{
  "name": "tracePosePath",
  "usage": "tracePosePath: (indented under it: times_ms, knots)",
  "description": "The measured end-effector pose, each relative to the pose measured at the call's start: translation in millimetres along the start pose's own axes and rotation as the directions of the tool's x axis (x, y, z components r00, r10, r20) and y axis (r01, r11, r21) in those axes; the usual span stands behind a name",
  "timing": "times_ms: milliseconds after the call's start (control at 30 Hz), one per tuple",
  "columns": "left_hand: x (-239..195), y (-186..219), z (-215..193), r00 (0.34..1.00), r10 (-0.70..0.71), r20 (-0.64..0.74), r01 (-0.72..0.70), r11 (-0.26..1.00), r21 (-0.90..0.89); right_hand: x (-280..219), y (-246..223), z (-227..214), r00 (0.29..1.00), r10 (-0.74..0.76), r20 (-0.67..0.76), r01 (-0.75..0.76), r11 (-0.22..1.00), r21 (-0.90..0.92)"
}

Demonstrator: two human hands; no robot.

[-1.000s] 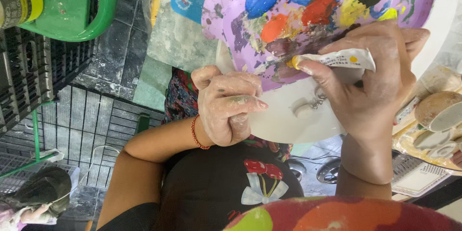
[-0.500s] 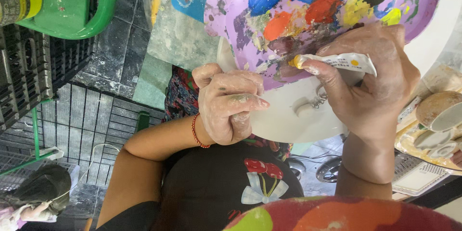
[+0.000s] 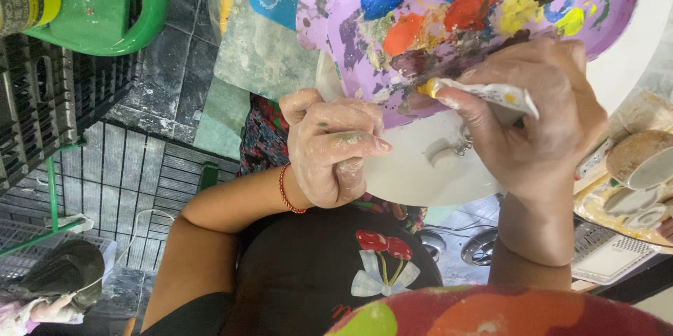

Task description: The person decorates small clay objects and a ceramic dish by hand and using a paintbrush. They paint a patterned dish, handle a white clay piece, and apply a substance from a tube to another small item.

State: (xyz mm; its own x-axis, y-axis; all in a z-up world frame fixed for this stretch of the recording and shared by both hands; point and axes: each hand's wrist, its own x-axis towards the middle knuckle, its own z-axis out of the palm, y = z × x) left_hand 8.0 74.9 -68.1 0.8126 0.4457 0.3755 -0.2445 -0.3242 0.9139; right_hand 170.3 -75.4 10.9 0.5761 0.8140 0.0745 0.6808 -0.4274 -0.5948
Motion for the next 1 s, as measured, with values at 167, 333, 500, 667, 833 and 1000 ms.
tracePosePath:
  times_ms: [167,333,500,667,833,1000]
  knots:
    - [0.5,0.2,-2.6,1.0,-0.01,0.01,0.01,1.0,0.015,-2.1,-10.0,0.5,0.998,-0.053,0.035,0.058,0.988,-0.146]
    - [1.6,-0.1,-2.0,1.0,-0.001,-0.017,0.001,0.999,0.036,5.9,-20.7,-0.4,0.976,-0.18,0.123,0.208,0.937,-0.281]
    - [0.7,2.7,-4.5,0.999,-0.045,0.009,0.044,0.997,0.057,8.3,-32.0,-5.3,0.967,-0.195,0.166,0.241,0.911,-0.334]
    - [8.1,6.9,-6.1,0.997,-0.079,-0.015,0.078,0.995,-0.054,-6.8,-20.8,-2.9,0.981,-0.125,-0.149,0.071,0.943,-0.326]
    - [16.4,20.2,-24.0,0.991,0.015,0.134,-0.006,0.998,-0.064,-35.3,-31.5,1.9,0.828,0.393,-0.399,-0.179,0.861,0.476]
    - [16.9,39.3,-27.5,0.979,-0.015,0.204,0.052,0.983,-0.175,-74.2,-49.1,9.0,0.854,0.475,-0.213,-0.179,0.652,0.736]
